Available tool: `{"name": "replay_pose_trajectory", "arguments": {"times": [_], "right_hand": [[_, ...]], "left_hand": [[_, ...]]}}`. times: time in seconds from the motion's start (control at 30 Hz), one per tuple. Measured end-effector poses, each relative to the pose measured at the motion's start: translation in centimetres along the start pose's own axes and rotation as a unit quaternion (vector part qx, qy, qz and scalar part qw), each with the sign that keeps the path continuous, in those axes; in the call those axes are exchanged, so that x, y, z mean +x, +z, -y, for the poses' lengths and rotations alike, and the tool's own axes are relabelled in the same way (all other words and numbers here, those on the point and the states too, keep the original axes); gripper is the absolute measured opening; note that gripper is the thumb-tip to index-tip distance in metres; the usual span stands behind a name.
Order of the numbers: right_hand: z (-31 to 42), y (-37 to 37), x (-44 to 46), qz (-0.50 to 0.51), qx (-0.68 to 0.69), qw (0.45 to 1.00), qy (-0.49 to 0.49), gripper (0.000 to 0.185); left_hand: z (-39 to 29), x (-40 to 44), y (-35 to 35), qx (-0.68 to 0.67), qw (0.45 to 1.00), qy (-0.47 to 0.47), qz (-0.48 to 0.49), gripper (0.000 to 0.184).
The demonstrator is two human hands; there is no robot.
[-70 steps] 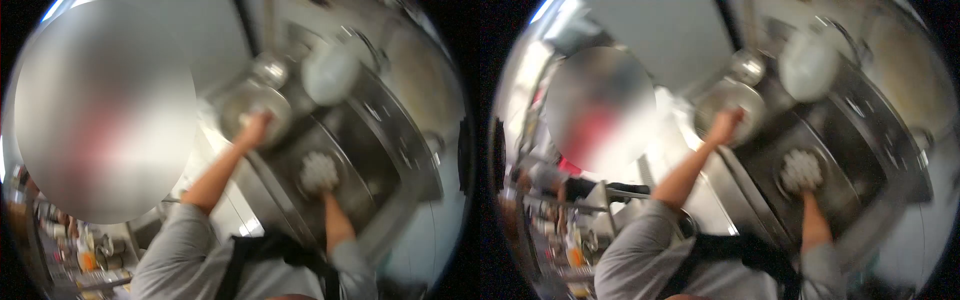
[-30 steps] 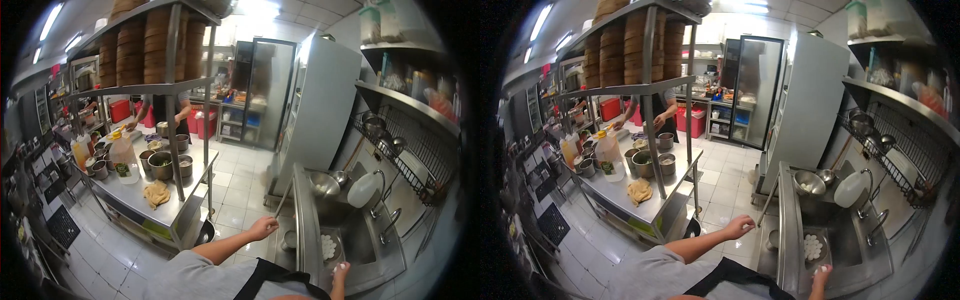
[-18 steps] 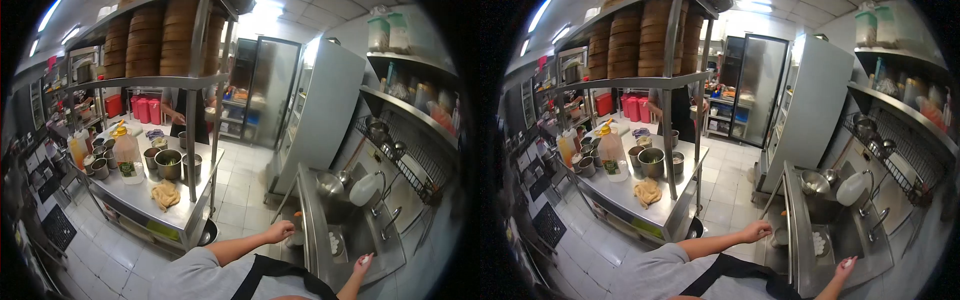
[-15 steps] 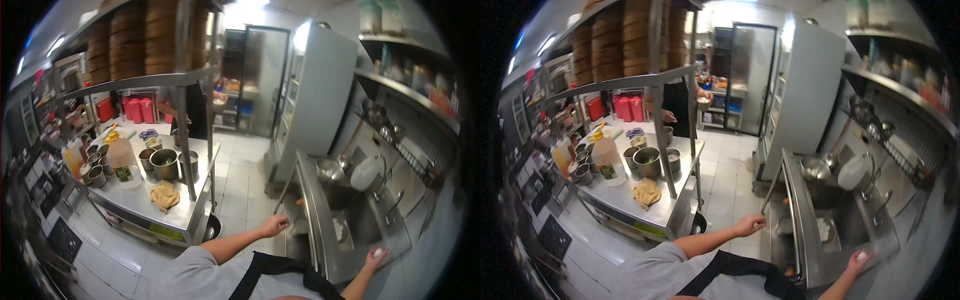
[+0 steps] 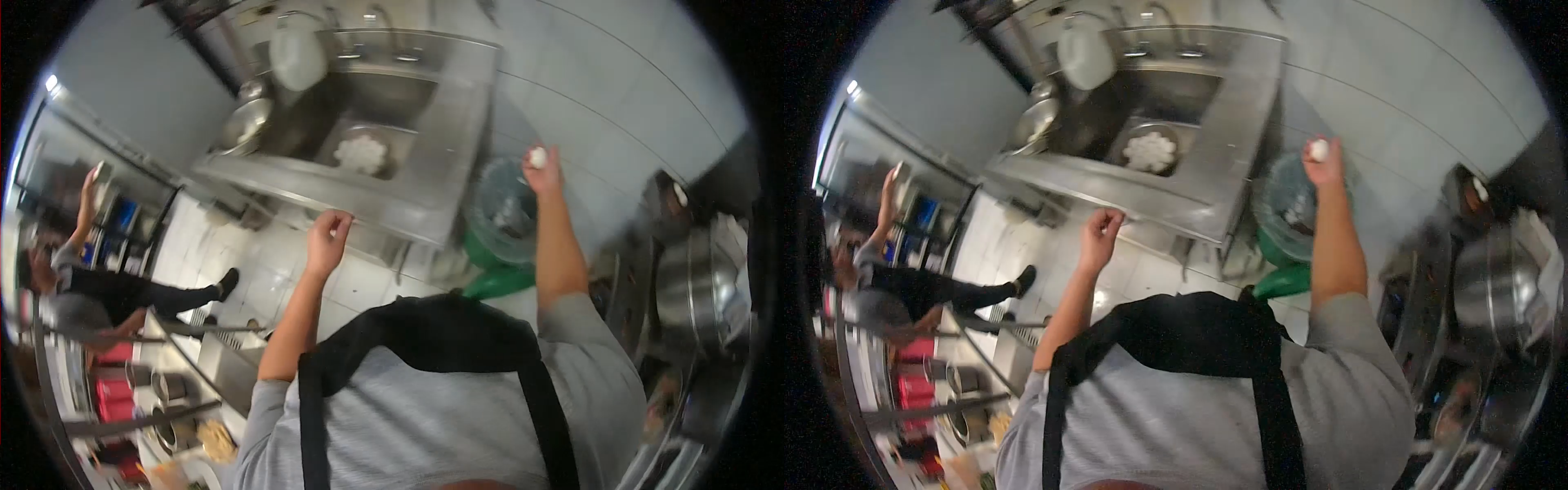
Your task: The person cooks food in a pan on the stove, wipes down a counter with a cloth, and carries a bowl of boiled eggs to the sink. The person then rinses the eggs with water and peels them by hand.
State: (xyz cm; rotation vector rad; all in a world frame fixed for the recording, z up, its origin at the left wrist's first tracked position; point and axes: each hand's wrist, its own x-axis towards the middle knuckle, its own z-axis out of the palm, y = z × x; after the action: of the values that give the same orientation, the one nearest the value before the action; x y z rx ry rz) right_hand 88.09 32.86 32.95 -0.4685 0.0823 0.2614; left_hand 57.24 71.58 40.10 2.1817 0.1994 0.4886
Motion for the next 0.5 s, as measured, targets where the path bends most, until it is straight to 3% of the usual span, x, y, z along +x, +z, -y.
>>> {"name": "replay_pose_trajectory", "arguments": {"times": [0.03, 0.1, 0.13, 0.2, 0.33, 0.43, 0.5], "right_hand": [[0.7, -2.0, 0.5, 0.026, -0.033, 0.999, 0.021, 0.041], [1.0, -0.8, -0.2, -0.096, -0.063, 0.993, -0.022, 0.043], [1.2, -0.5, 0.0, -0.084, -0.071, 0.994, -0.012, 0.041], [1.1, 1.9, -1.1, -0.075, -0.073, 0.994, -0.002, 0.037], [0.8, 4.1, -1.2, -0.01, -0.123, 0.991, -0.045, 0.035], [1.5, 4.1, -1.5, -0.064, -0.301, 0.946, -0.097, 0.035], [2.3, 2.9, -0.9, -0.066, -0.348, 0.921, -0.164, 0.032]], "left_hand": [[-0.9, 2.5, 2.6, -0.041, 0.998, -0.01, 0.046, 0.012], [-2.4, 7.2, 8.3, -0.191, 0.969, -0.031, 0.154, 0.017], [-3.6, 9.4, 11.7, -0.297, 0.93, -0.041, 0.213, 0.023], [-8.7, 12.3, 17.8, -0.402, 0.85, -0.161, 0.3, 0.035], [-13.7, 15.6, 28.8, -0.487, 0.776, -0.223, 0.334, 0.042], [-14.7, 16.7, 32.7, -0.539, 0.737, -0.206, 0.352, 0.041], [-14.3, 17.2, 34.8, -0.566, 0.714, -0.197, 0.362, 0.041]]}}
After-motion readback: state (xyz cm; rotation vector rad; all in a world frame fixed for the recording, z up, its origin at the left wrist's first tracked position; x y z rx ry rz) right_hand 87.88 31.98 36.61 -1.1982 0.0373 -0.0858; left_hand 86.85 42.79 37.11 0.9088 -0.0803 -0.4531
